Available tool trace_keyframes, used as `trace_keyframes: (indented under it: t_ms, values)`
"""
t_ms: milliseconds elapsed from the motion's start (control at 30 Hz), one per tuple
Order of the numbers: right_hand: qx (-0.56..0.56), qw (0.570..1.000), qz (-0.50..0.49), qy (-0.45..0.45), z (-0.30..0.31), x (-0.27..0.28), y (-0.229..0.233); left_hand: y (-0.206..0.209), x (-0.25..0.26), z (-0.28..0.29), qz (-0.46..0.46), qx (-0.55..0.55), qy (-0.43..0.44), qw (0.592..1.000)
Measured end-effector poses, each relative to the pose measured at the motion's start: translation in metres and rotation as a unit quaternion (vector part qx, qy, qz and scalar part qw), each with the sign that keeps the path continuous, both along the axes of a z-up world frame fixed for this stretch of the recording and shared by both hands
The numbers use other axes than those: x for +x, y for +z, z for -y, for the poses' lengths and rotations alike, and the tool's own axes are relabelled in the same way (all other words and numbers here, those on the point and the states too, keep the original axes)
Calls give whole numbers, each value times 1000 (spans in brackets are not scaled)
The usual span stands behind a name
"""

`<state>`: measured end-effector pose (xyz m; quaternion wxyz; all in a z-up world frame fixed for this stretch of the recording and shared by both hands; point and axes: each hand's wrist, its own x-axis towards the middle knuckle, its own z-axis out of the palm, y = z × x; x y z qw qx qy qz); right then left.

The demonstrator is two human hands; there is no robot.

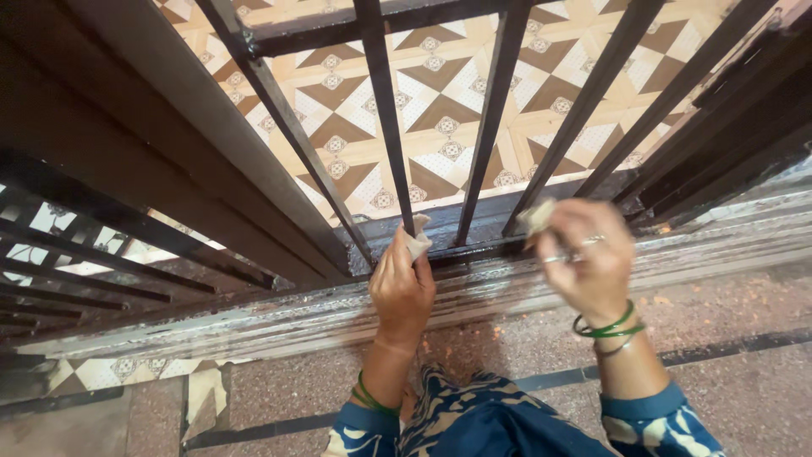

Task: The person wipes the vertical bars of a metal gate using a cloth in each hand, moving them vertically along the bars.

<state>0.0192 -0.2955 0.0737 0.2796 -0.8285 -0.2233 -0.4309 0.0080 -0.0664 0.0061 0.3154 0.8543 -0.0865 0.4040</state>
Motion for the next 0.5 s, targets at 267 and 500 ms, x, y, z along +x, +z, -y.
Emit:
trace_keyframes:
  t_ms: [267,500]
  values:
    - [106,985,130,41,35,17,97,0,0,0,12,2,-12,1000]
    - [36,981,183,-51,36,40,65,-1,-4,-4,-6,-54,-65,996]
